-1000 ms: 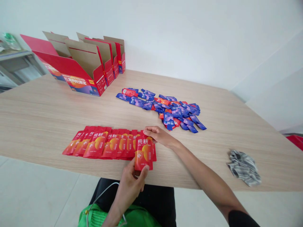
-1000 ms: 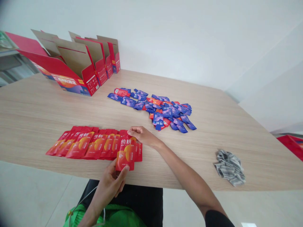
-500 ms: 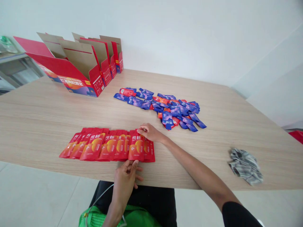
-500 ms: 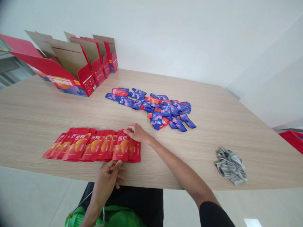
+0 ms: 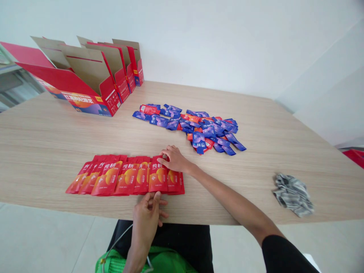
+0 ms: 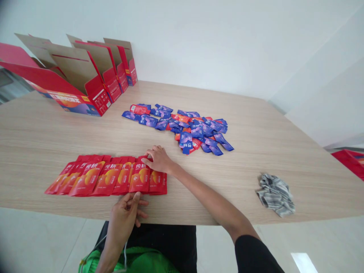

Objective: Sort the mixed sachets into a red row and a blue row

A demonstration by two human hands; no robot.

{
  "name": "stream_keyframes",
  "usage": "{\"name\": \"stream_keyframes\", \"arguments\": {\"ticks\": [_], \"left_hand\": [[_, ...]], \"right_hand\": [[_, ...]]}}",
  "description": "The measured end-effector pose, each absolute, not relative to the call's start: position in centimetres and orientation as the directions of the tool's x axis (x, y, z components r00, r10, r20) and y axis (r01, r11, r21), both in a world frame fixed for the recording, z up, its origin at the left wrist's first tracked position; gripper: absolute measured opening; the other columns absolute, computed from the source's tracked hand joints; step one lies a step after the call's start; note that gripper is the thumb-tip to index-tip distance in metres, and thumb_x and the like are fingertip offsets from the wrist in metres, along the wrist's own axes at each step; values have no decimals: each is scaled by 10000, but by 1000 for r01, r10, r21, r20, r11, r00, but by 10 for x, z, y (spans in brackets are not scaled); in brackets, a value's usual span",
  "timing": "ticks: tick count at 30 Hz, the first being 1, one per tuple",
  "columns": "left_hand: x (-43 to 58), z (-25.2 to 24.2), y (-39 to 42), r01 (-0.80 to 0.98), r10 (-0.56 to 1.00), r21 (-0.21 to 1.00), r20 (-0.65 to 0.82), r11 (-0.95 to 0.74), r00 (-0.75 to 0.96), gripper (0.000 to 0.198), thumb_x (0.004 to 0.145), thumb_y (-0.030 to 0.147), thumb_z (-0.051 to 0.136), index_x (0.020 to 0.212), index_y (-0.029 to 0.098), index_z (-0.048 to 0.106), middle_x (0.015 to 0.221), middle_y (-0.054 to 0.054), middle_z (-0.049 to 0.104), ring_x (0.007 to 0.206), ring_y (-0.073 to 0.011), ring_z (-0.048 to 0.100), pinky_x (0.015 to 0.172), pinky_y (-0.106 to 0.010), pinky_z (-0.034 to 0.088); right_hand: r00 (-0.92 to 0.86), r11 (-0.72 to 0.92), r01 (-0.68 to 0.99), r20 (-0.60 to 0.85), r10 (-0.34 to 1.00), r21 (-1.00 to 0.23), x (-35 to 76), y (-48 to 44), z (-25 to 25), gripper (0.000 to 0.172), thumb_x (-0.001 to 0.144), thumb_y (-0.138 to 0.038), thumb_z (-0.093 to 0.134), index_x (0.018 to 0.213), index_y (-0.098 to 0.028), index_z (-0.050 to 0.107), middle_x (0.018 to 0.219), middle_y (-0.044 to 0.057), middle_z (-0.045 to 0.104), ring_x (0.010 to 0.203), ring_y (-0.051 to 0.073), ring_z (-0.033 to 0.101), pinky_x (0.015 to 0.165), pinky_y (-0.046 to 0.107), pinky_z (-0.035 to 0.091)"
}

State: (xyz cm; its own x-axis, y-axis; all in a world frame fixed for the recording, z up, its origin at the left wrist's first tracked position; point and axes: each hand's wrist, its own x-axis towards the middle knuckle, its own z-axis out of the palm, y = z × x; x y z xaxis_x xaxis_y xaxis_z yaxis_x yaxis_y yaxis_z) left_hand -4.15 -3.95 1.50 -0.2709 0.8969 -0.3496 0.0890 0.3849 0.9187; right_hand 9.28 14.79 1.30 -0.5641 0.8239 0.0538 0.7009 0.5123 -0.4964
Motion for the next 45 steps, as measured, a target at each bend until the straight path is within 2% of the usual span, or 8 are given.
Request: {"name": "stream_keyframes", "arguments": {"ticks": [12, 19, 25, 29, 32, 37, 42, 45], "left_hand": [[-43, 10, -41, 119, 904, 917, -341, 380, -257, 697, 767, 866, 567, 865, 183, 664, 709, -84, 763, 426, -214, 691, 283, -263, 469], [-46, -1, -46, 170, 919, 914, -331, 369, -216, 690, 847, 851, 540, 893, 179, 688, 720, -82, 770, 497, -229, 726, 318, -265, 489], [-43, -8, -52, 263, 980, 944, -191, 197, -50, 577, 956, 727, 528, 737, 211, 664, 566, -29, 697, 446, -172, 677, 477, -246, 550], [-41, -10, -53, 263, 983, 947, -167, 183, -80, 530, 984, 671, 524, 717, 231, 651, 547, -16, 674, 451, -171, 659, 476, -239, 533], [-41, -13, -53, 259, 983, 949, -157, 177, -95, 548, 976, 695, 522, 698, 238, 643, 536, -16, 666, 439, -176, 650, 466, -246, 526], [-43, -18, -52, 238, 981, 953, -169, 187, -93, 564, 968, 719, 528, 697, 237, 642, 534, -17, 666, 435, -174, 652, 464, -243, 522], [-44, -18, -53, 245, 983, 953, -162, 178, -84, 578, 974, 719, 515, 679, 234, 627, 537, -18, 663, 437, -167, 644, 472, -239, 522], [-43, -18, -53, 228, 982, 956, -172, 185, -77, 581, 974, 724, 515, 688, 230, 628, 541, -17, 660, 439, -164, 644, 466, -232, 516]], "right_hand": [[-550, 539, 724, 112, 828, -431, 96, 139, 19, 195, 986, -372, 693, 1099, -213, 685, 1106, 99, 630, 1137, 292, 542, 1046, 460, 400], [-494, 544, 660, 246, 834, -518, 113, 142, 17, 165, 1025, -364, 606, 1059, -210, 652, 1059, 80, 650, 1017, 244, 587, 980, 399, 448], [-141, 478, 687, 544, 827, -548, 212, 190, 30, 209, 1016, -353, 490, 899, -230, 612, 899, 60, 662, 840, 225, 591, 849, 370, 485], [102, 260, 805, 557, 824, -532, 301, 220, 33, 151, 931, -290, 525, 819, -243, 616, 876, 85, 698, 863, 255, 608, 906, 427, 504], [-7, 258, 819, 441, 898, -513, 336, 218, 30, 172, 906, -257, 526, 807, -230, 664, 874, 91, 720, 850, 251, 633, 878, 422, 518], [-449, 545, 788, 338, 827, -287, 329, 189, 25, 188, 911, -247, 591, 1002, -207, 751, 1080, 121, 708, 1022, 271, 627, 967, 433, 477], [-542, 593, 797, 297, 786, -113, 319, 179, 24, 320, 874, -215, 640, 1184, -184, 716, 1253, 153, 658, 1124, 312, 577, 999, 455, 449], [-541, 586, 806, 297, 787, -84, 321, 181, 20, 229, 928, -247, 621, 1128, -184, 715, 1207, 153, 687, 1081, 310, 586, 965, 453, 452]]}}
